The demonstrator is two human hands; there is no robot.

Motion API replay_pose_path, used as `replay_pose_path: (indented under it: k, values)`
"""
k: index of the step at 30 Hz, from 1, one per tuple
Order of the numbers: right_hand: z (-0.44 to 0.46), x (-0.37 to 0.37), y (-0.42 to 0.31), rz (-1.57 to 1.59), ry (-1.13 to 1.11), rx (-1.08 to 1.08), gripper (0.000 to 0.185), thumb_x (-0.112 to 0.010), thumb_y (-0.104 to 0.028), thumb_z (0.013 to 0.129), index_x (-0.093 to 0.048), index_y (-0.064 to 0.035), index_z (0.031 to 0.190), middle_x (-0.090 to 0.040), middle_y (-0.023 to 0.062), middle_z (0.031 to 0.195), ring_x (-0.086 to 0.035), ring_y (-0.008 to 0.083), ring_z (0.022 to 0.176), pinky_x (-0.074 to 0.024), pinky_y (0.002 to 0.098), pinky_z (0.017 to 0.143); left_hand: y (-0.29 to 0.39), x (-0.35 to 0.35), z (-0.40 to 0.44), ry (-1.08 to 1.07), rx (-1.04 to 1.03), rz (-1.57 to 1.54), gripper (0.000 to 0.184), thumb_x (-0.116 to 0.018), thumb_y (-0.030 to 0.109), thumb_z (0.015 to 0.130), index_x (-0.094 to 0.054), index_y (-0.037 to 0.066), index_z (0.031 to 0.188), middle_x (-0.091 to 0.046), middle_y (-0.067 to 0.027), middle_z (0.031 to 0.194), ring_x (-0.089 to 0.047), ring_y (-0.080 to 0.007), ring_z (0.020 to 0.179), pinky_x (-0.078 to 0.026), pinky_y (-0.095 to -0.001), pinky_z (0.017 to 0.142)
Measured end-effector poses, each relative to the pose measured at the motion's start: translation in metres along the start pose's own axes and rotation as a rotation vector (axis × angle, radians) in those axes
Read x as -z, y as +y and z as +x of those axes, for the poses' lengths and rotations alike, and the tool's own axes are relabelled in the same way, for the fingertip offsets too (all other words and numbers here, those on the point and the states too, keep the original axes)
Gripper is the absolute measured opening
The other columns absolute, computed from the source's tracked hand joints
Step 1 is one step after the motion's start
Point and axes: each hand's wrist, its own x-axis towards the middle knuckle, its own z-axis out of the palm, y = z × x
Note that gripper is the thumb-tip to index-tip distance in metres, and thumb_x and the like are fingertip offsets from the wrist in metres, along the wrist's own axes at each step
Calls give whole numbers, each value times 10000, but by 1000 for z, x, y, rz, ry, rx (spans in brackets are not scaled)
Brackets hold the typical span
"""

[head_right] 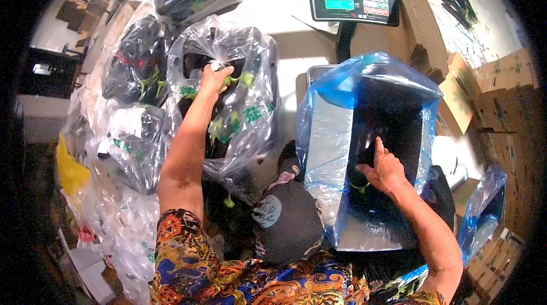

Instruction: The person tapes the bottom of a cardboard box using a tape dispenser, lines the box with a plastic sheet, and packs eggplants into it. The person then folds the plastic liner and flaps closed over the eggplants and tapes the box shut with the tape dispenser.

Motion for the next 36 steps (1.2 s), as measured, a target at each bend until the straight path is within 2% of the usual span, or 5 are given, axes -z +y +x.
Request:
replay_pose_path:
  k: [4,6,20,30,36]
  values:
    - [-17,19,21,-149,-28,154,706,-690,-456,829,-487,-5,1333,-662,272,998,-656,427,916,-541,471,794,37,46,-64,-353,286,-519,357,-712,186,852,-537,53,1135,-647,-94,894,-664,-174,741,-490,-247,511]
    - [-23,27,35,-41,132,314,557,-706,-416,827,-582,-2,1180,-663,246,777,-653,436,734,-549,476,679,22,86,-114,-605,-696,-256,381,-577,190,954,-495,-25,1258,-657,-153,1055,-634,-169,954,-495,-246,805]
    - [-77,80,-47,-260,887,1198,576,-602,-141,797,-443,-107,1350,-543,173,1208,-557,307,1110,-442,428,936,237,76,-257,-1523,-19,-1,847,-644,653,699,-553,-19,1205,-642,-85,763,-602,-111,570,-437,-215,450]
    - [-99,81,36,629,297,271,768,-812,-372,688,-470,28,1248,-626,225,1096,-627,308,1031,-495,390,901,236,-88,-254,-1383,91,-540,518,-380,459,1021,-627,13,1110,-691,-98,1001,-670,-212,898,-553,-338,782]
    - [-72,52,53,528,216,20,831,-802,-493,648,-500,119,1122,-633,271,1036,-632,346,986,-504,397,871,183,-128,-309,-1261,-1538,737,272,-728,258,729,-699,27,869,-640,-161,926,-583,-369,861,-408,-470,778]
